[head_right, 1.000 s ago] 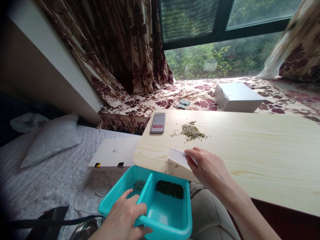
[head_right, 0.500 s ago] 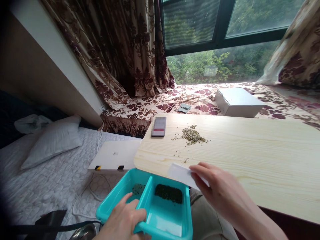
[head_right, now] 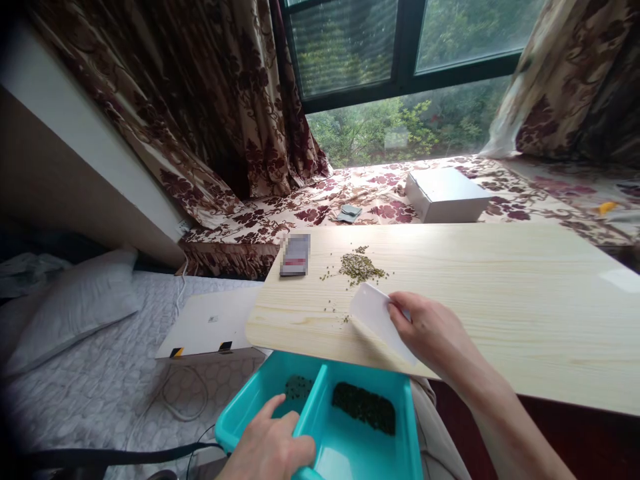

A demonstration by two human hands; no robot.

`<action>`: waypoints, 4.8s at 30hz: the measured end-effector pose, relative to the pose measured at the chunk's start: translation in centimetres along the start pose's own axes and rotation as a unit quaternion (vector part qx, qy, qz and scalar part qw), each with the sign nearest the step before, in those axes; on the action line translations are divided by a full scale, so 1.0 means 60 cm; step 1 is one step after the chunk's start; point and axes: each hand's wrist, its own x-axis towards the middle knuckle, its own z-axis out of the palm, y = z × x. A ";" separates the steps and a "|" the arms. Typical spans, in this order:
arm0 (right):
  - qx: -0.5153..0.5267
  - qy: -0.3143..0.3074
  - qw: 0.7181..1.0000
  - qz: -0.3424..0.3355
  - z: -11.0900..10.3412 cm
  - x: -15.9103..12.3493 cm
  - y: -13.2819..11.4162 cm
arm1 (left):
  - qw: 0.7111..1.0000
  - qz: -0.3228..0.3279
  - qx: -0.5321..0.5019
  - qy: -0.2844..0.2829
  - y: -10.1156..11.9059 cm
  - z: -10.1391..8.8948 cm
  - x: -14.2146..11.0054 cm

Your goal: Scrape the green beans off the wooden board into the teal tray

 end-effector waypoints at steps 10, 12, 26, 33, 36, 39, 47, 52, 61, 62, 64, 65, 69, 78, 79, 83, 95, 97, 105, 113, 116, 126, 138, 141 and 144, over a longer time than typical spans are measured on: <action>-0.024 -0.025 0.999 -0.010 0.002 0.004 -0.001 | 0.998 0.047 0.041 -0.002 -0.013 -0.060 -0.028; -0.026 -0.028 0.999 -0.001 0.000 0.004 -0.003 | 0.998 0.051 0.036 0.005 -0.015 -0.064 -0.030; -0.049 -0.031 0.998 -0.002 -0.004 0.014 -0.014 | 0.994 0.076 0.033 0.068 -0.023 -0.075 -0.042; -0.055 -0.049 0.997 0.020 -0.012 0.014 -0.011 | 0.996 0.077 -0.006 0.037 -0.028 -0.084 -0.042; -0.080 -0.037 0.995 0.047 -0.017 0.018 -0.005 | 0.997 0.072 -0.006 0.032 -0.028 -0.085 -0.042; -0.079 -0.041 0.995 0.048 -0.016 0.023 -0.006 | 0.997 0.072 -0.001 0.040 -0.028 -0.085 -0.044; -0.048 -0.056 0.997 0.030 -0.011 0.022 -0.014 | 0.997 0.068 0.005 0.041 -0.028 -0.082 -0.044; -0.050 -0.053 0.997 0.023 -0.011 0.027 -0.017 | 0.997 0.062 -0.001 0.042 -0.031 -0.069 -0.040; -0.051 -0.069 0.996 0.014 -0.013 0.020 -0.029 | 0.999 0.021 0.007 0.034 -0.034 -0.012 -0.019; -0.058 -0.068 0.996 0.016 -0.013 0.021 -0.030 | 0.999 0.021 0.005 0.037 -0.034 -0.009 -0.019; -0.066 -0.073 0.995 0.016 -0.013 0.022 -0.031 | 0.999 0.020 0.004 0.039 -0.035 -0.008 -0.021; -0.066 -0.077 0.995 0.015 -0.013 0.022 -0.031 | 0.999 0.019 0.004 0.038 -0.035 -0.008 -0.022; -0.054 -0.083 0.995 0.004 -0.016 0.018 -0.029 | 0.999 0.015 0.005 0.032 -0.034 -0.014 -0.023; -0.058 -0.051 0.997 -0.024 -0.009 0.023 -0.034 | 1.000 0.008 0.000 0.021 -0.032 -0.026 -0.024; -0.058 -0.056 0.996 -0.024 -0.009 0.023 -0.036 | 1.000 0.007 -0.001 0.021 -0.032 -0.026 -0.024; -0.053 -0.072 0.996 -0.016 -0.013 0.021 -0.036 | 1.000 0.002 -0.003 0.020 -0.032 -0.026 -0.024; -0.061 -0.050 0.996 -0.030 -0.016 0.016 -0.027 | 1.000 -0.008 -0.007 0.020 -0.026 -0.031 -0.025; -0.059 -0.050 0.997 -0.024 -0.017 0.015 -0.027 | 1.000 -0.009 -0.014 0.016 -0.025 -0.033 -0.025; -0.035 -0.059 0.997 -0.029 -0.015 0.009 -0.030 | 1.000 -0.007 -0.013 0.024 -0.025 -0.039 -0.028; -0.026 -0.072 0.997 -0.020 -0.016 0.002 -0.024 | 1.000 -0.009 -0.005 0.027 -0.024 -0.042 -0.029; -0.019 -0.061 0.998 -0.023 -0.015 0.001 -0.023 | 1.000 -0.010 -0.003 0.027 -0.025 -0.041 -0.030; 0.020 -0.079 0.996 -0.023 -0.005 -0.003 -0.029 | 0.999 -0.033 -0.018 0.012 -0.031 -0.046 -0.037; 0.012 -0.041 0.999 -0.018 -0.011 -0.002 -0.031 | 0.999 -0.038 -0.020 0.017 -0.035 -0.038 -0.035; 0.009 -0.054 0.998 -0.016 -0.006 0.001 -0.037 | 0.999 -0.038 -0.017 0.022 -0.034 -0.038 -0.034; -0.008 -0.056 0.998 -0.007 -0.002 0.003 -0.037 | 0.999 -0.038 -0.018 0.018 -0.034 -0.038 -0.035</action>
